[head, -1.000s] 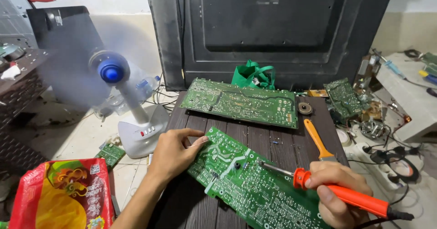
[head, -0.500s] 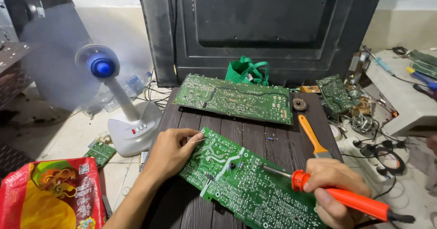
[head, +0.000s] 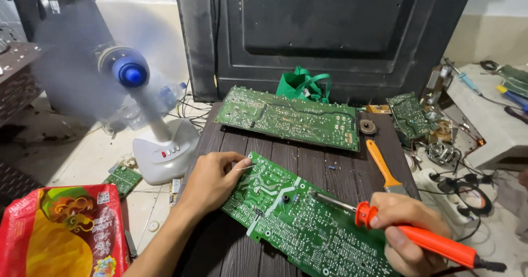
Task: Soldering components onto a printed circuit board using a soldering iron and solder wire.
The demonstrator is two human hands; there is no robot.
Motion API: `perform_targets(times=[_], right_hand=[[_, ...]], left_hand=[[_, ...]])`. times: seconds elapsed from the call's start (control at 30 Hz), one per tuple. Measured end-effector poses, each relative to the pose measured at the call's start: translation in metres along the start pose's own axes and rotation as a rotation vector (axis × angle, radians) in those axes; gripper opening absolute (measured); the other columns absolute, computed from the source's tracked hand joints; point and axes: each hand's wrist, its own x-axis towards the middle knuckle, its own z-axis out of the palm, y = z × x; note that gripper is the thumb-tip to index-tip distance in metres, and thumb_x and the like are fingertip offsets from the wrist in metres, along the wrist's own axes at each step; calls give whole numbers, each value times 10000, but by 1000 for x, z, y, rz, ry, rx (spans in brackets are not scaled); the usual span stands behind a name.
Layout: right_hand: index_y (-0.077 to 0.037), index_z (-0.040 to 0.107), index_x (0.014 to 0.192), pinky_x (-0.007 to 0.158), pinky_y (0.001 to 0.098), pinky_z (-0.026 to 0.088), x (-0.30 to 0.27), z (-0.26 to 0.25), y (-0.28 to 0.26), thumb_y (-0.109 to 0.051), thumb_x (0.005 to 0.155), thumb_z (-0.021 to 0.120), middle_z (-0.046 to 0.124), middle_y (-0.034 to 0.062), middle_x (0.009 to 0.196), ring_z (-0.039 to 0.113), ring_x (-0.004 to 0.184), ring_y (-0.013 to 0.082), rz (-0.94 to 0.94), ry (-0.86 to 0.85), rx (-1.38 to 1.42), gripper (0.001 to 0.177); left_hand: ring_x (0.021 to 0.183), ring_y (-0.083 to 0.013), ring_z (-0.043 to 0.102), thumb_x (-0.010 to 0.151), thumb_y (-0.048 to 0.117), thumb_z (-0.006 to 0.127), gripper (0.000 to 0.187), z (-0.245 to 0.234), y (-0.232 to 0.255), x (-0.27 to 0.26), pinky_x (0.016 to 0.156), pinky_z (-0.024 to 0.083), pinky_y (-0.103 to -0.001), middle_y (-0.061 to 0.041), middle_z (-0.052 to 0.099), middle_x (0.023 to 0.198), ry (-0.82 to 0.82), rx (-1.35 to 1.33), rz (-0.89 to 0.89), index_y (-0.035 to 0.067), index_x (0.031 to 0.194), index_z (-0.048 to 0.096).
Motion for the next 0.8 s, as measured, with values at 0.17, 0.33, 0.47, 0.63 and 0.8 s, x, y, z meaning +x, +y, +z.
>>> perform_targets(times=[0.17,0.33,0.47,0.63,0.8], right_hand=[[-81,576,736,500,320,288,-1,14,-3,-235,823,507,437,39,544,370,449,165,-20,67,-91,190],[-68,557,725,501,329,301,2,16,-4,-218,814,504,445,41,523,336,440,173,-47,105,-78,182],[-75,562,724,475,325,331,8,18,-6,-214,832,489,453,29,513,334,424,171,-126,-11,-109,191],[-67,564,674,483,327,317,13,20,-21,-161,790,505,415,36,532,342,437,166,-171,-69,-195,161],[-60,599,718,493,332,343,11,21,-24,-195,823,532,411,48,557,356,466,186,-123,-97,-198,184]], left_hand=[[604,-148,508,951,413,636,307,3,-6,1,629,393,-329,-1,592,603,10,11,19,173,973,826],[599,-148,505,956,417,635,322,1,-1,-1,625,390,-326,-7,592,604,5,9,2,157,972,825],[628,-136,554,966,415,635,331,-2,3,-3,639,414,-312,2,684,669,-13,-2,-16,143,999,821],[645,-137,591,969,420,631,339,-3,5,-5,656,439,-311,3,728,714,-15,-1,-21,137,1000,816],[647,-149,585,971,404,641,309,-3,4,-4,656,439,-327,1,705,697,-13,6,-19,146,949,809]])
